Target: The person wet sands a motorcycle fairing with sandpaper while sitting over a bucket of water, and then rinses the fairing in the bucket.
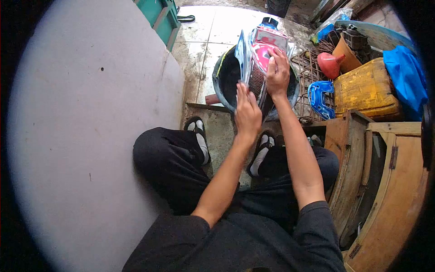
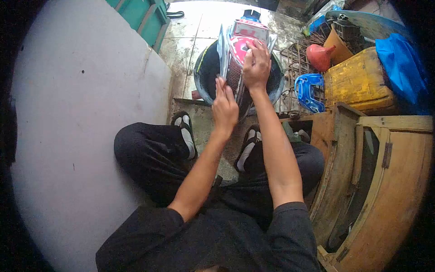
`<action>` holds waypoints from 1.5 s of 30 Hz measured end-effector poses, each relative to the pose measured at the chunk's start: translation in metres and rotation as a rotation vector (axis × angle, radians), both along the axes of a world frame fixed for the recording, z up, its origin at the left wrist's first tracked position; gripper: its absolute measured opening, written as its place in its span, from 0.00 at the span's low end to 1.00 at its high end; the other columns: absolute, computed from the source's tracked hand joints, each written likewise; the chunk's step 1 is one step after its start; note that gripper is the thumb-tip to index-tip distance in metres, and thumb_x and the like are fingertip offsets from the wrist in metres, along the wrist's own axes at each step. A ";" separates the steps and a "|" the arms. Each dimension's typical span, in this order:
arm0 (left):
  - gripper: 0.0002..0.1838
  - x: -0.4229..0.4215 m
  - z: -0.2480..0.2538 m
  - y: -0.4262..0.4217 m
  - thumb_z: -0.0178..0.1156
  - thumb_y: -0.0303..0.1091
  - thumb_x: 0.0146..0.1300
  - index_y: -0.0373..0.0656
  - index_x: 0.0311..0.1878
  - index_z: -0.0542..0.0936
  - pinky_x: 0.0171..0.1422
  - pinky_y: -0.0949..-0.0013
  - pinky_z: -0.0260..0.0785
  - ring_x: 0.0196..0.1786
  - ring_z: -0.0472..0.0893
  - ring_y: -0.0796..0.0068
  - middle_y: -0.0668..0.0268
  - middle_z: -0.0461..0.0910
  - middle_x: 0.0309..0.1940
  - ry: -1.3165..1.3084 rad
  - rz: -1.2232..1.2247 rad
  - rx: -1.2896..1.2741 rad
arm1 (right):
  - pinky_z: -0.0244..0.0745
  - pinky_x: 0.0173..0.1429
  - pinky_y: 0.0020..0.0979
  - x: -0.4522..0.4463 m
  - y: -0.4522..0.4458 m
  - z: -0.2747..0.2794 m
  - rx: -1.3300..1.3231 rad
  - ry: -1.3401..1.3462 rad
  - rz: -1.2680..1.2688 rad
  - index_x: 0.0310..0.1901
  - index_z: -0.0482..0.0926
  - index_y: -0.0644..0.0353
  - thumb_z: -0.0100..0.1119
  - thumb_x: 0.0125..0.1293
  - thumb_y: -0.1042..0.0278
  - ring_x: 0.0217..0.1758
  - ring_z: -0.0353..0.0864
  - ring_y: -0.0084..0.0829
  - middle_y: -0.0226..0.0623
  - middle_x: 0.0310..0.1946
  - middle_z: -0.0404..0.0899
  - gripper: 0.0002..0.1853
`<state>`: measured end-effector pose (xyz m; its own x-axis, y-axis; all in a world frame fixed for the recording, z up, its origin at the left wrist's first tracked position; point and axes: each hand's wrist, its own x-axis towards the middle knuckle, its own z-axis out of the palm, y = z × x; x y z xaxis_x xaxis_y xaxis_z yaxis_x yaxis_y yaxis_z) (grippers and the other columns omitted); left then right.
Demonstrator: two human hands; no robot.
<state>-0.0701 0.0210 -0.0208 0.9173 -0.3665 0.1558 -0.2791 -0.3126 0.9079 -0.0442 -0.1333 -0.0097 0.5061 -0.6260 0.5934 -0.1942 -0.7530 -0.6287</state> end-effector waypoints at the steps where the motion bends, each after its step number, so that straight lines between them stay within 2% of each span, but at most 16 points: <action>1: 0.28 0.015 0.008 -0.004 0.40 0.40 0.80 0.28 0.74 0.63 0.76 0.50 0.62 0.74 0.66 0.40 0.36 0.61 0.73 0.001 0.001 0.000 | 0.57 0.79 0.46 -0.001 0.001 0.001 0.005 0.004 -0.006 0.56 0.85 0.52 0.48 0.73 0.60 0.76 0.66 0.46 0.40 0.65 0.78 0.18; 3: 0.28 0.039 0.023 -0.006 0.39 0.42 0.80 0.30 0.73 0.65 0.71 0.48 0.66 0.68 0.72 0.37 0.36 0.67 0.69 0.345 -0.089 0.143 | 0.57 0.79 0.46 0.000 -0.002 0.002 0.006 0.002 -0.002 0.56 0.85 0.52 0.48 0.73 0.60 0.76 0.66 0.47 0.40 0.65 0.78 0.18; 8: 0.28 -0.017 0.000 0.016 0.39 0.43 0.80 0.31 0.72 0.68 0.69 0.47 0.67 0.65 0.74 0.36 0.36 0.70 0.67 0.297 -0.026 0.131 | 0.56 0.79 0.47 -0.001 -0.001 0.000 0.014 -0.005 -0.004 0.56 0.84 0.52 0.48 0.73 0.58 0.75 0.66 0.47 0.40 0.64 0.78 0.18; 10: 0.29 -0.039 0.000 0.027 0.38 0.43 0.80 0.29 0.72 0.66 0.70 0.48 0.66 0.66 0.73 0.37 0.35 0.69 0.67 -0.041 0.001 0.071 | 0.56 0.79 0.47 0.000 -0.001 0.004 0.010 -0.005 -0.010 0.56 0.84 0.52 0.48 0.73 0.58 0.75 0.66 0.47 0.40 0.64 0.78 0.19; 13: 0.28 -0.012 0.008 0.010 0.38 0.41 0.80 0.28 0.73 0.64 0.72 0.49 0.64 0.68 0.71 0.37 0.33 0.66 0.68 0.175 -0.001 0.097 | 0.56 0.78 0.47 0.000 -0.001 -0.001 0.002 0.018 -0.015 0.56 0.84 0.51 0.48 0.73 0.59 0.76 0.66 0.47 0.40 0.65 0.78 0.19; 15: 0.30 0.025 0.003 -0.010 0.38 0.44 0.80 0.24 0.63 0.73 0.69 0.46 0.66 0.63 0.74 0.34 0.31 0.73 0.61 0.133 0.063 -0.025 | 0.57 0.78 0.46 -0.001 -0.001 0.000 -0.010 -0.001 -0.008 0.57 0.84 0.51 0.48 0.73 0.60 0.75 0.66 0.47 0.41 0.65 0.78 0.18; 17: 0.33 0.055 0.008 -0.014 0.38 0.49 0.79 0.23 0.49 0.81 0.63 0.42 0.69 0.55 0.78 0.31 0.31 0.80 0.48 0.420 -0.012 0.167 | 0.57 0.78 0.46 0.000 0.000 0.001 0.012 -0.005 -0.007 0.56 0.84 0.52 0.48 0.73 0.60 0.75 0.66 0.47 0.41 0.65 0.78 0.18; 18: 0.37 0.049 0.003 -0.015 0.38 0.54 0.78 0.25 0.38 0.83 0.57 0.38 0.69 0.48 0.80 0.29 0.32 0.82 0.38 0.331 0.066 0.185 | 0.57 0.78 0.46 0.000 -0.002 0.000 0.013 -0.004 0.001 0.56 0.84 0.53 0.49 0.73 0.60 0.75 0.66 0.47 0.41 0.65 0.78 0.18; 21: 0.30 0.006 0.028 0.015 0.39 0.47 0.79 0.27 0.63 0.75 0.59 0.39 0.70 0.50 0.80 0.30 0.31 0.81 0.44 0.365 -0.022 0.214 | 0.57 0.78 0.47 0.000 -0.001 0.003 0.003 0.003 0.000 0.55 0.84 0.54 0.49 0.73 0.60 0.75 0.67 0.47 0.41 0.65 0.77 0.18; 22: 0.30 -0.009 0.018 0.018 0.39 0.47 0.79 0.27 0.63 0.75 0.59 0.39 0.70 0.50 0.80 0.30 0.31 0.81 0.44 0.365 -0.027 0.212 | 0.57 0.78 0.47 0.000 -0.001 0.003 -0.008 0.002 -0.010 0.55 0.84 0.54 0.49 0.73 0.60 0.75 0.67 0.46 0.41 0.65 0.77 0.18; 24: 0.29 -0.030 -0.005 0.022 0.40 0.44 0.79 0.28 0.70 0.67 0.61 0.41 0.69 0.55 0.79 0.32 0.29 0.77 0.53 -0.120 0.035 0.035 | 0.57 0.78 0.46 -0.001 0.000 0.001 -0.023 0.002 -0.019 0.55 0.84 0.53 0.49 0.73 0.60 0.75 0.67 0.45 0.40 0.65 0.78 0.18; 27: 0.29 -0.006 -0.006 0.003 0.40 0.44 0.79 0.26 0.68 0.69 0.64 0.42 0.69 0.58 0.77 0.33 0.28 0.72 0.60 0.065 0.057 0.061 | 0.57 0.79 0.46 -0.001 0.001 0.003 -0.004 0.024 -0.032 0.56 0.84 0.53 0.48 0.73 0.59 0.75 0.67 0.45 0.40 0.65 0.77 0.18; 31: 0.30 0.055 0.009 -0.008 0.38 0.46 0.79 0.27 0.65 0.73 0.59 0.40 0.70 0.54 0.79 0.31 0.31 0.79 0.51 0.425 -0.093 0.292 | 0.57 0.78 0.46 0.000 -0.003 0.000 0.001 0.007 -0.009 0.55 0.84 0.54 0.49 0.73 0.60 0.75 0.67 0.45 0.39 0.65 0.78 0.18; 36: 0.29 -0.018 0.012 0.016 0.40 0.46 0.79 0.29 0.69 0.70 0.60 0.40 0.71 0.54 0.80 0.33 0.31 0.76 0.56 0.311 0.008 0.163 | 0.58 0.77 0.47 -0.001 0.001 0.000 -0.013 0.013 -0.045 0.55 0.84 0.54 0.49 0.72 0.61 0.74 0.68 0.46 0.41 0.64 0.78 0.17; 39: 0.29 -0.022 -0.014 0.015 0.40 0.44 0.79 0.29 0.70 0.69 0.60 0.41 0.71 0.54 0.80 0.33 0.32 0.75 0.58 -0.061 0.061 0.032 | 0.58 0.78 0.47 -0.001 0.000 0.000 -0.013 0.005 -0.027 0.55 0.84 0.53 0.49 0.72 0.61 0.74 0.68 0.46 0.40 0.63 0.79 0.17; 45: 0.29 0.047 0.031 -0.002 0.38 0.42 0.80 0.27 0.71 0.66 0.71 0.47 0.65 0.65 0.74 0.37 0.31 0.71 0.63 0.573 -0.173 0.318 | 0.58 0.77 0.46 0.001 -0.001 0.000 -0.014 -0.004 -0.018 0.55 0.84 0.53 0.49 0.72 0.62 0.74 0.68 0.46 0.42 0.64 0.78 0.17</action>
